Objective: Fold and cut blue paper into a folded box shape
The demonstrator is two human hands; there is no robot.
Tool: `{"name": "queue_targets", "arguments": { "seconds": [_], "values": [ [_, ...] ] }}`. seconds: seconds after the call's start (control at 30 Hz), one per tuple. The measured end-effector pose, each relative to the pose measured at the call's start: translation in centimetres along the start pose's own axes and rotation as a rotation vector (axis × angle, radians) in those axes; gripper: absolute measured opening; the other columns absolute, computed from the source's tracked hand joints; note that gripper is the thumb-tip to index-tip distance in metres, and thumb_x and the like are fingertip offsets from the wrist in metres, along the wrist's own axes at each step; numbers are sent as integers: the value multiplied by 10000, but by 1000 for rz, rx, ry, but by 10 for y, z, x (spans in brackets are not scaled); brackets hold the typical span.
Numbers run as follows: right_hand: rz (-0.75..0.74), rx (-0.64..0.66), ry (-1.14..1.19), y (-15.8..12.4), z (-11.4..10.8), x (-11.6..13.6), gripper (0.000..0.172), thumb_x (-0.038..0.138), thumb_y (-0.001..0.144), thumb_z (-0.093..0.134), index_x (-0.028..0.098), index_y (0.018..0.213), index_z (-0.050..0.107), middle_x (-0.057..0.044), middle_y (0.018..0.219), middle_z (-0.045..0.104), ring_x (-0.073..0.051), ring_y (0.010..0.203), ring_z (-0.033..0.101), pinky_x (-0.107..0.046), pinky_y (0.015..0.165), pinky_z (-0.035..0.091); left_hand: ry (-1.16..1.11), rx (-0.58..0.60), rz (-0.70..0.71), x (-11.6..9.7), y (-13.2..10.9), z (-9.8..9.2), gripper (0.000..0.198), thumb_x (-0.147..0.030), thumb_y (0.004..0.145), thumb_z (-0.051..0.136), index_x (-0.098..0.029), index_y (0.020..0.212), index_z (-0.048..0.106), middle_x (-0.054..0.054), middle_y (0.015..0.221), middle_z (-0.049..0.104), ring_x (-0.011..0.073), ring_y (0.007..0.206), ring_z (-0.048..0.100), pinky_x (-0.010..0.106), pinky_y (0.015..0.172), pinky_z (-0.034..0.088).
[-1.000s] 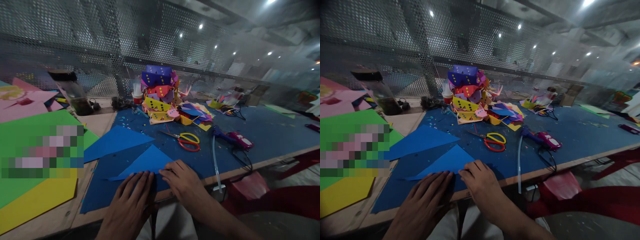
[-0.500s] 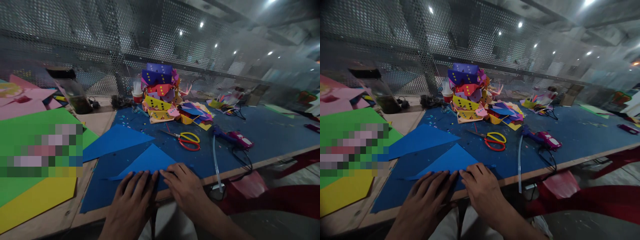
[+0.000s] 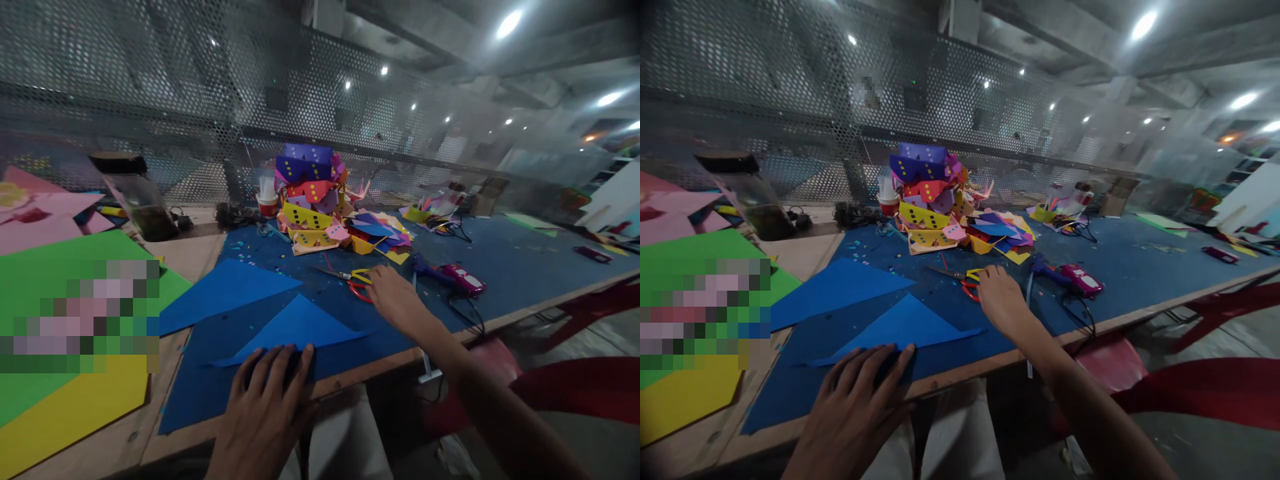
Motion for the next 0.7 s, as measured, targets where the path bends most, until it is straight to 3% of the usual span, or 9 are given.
{"name": "queue_targets", "arguments": {
  "seconds": [0.13, 0.27, 0.4, 0.47, 0.57, 0.63, 0.7],
  "values": [
    [-2, 74, -6, 17, 14, -7, 220, 148, 955, 534, 79, 1110, 674, -188, 1120, 660, -320, 1068, 629, -371, 906, 464, 1, -20, -5, 0, 1, -2, 636, -589, 877, 693, -301, 1428, 561, 98, 1277, 675, 306, 1174, 583, 485, 1070, 360],
    [7, 105, 55, 22, 12, -11, 224, 190, 894, 603, 97, 1080, 688, -174, 1130, 658, -293, 993, 668, -323, 813, 466, 5, -16, -14, 0, 1, -3, 675, -597, 855, 717, -309, 1439, 542, 91, 1285, 668, 300, 1183, 576, 473, 1084, 354],
    [78, 91, 172, 14, 2, -27, 324, 211, 826, 653, 110, 1134, 652, -153, 1150, 662, -249, 895, 687, -281, 712, 453, 2, -10, -23, 1, 1, -1, 695, -606, 841, 726, -311, 1440, 531, 90, 1284, 672, 307, 1185, 576, 475, 1078, 359],
    [125, 84, 240, 3, -2, -34, 323, 257, 842, 654, 134, 1140, 630, -109, 1066, 687, -212, 833, 683, -257, 663, 449, 4, -5, -25, 1, 1, 0, 697, -589, 833, 741, -314, 1438, 530, 86, 1279, 673, 306, 1182, 578, 477, 1076, 363],
    [205, 37, 627, -20, -8, -32, 309, 393, 871, 675, 170, 1076, 613, -24, 844, 673, -165, 698, 634, -239, 594, 443, 10, 9, -20, 0, 2, 0, 662, -528, 844, 748, -307, 1432, 539, 86, 1276, 674, 306, 1175, 583, 486, 1070, 369],
    [222, -21, 1042, -35, -12, -15, 329, 490, 856, 708, 198, 963, 603, 25, 710, 602, -144, 598, 558, -245, 552, 425, 12, 11, -12, 0, 2, -1, 630, -493, 864, 734, -294, 1431, 547, 95, 1275, 675, 310, 1172, 584, 491, 1063, 374],
    [148, -110, 1368, -45, -19, 12, 378, 562, 953, 570, 214, 810, 546, 32, 641, 544, -131, 566, 512, -254, 562, 423, 4, 5, -3, 0, 2, -2, 617, -484, 874, 724, -285, 1432, 551, 102, 1269, 676, 314, 1172, 583, 494, 1058, 376]
  ]
}}
Point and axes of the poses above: each hand's wrist, its own y-axis towards the middle knuckle, its own z-axis out of the palm, x = y × z, the point moved 9 cm from there along y, towards the middle knuckle
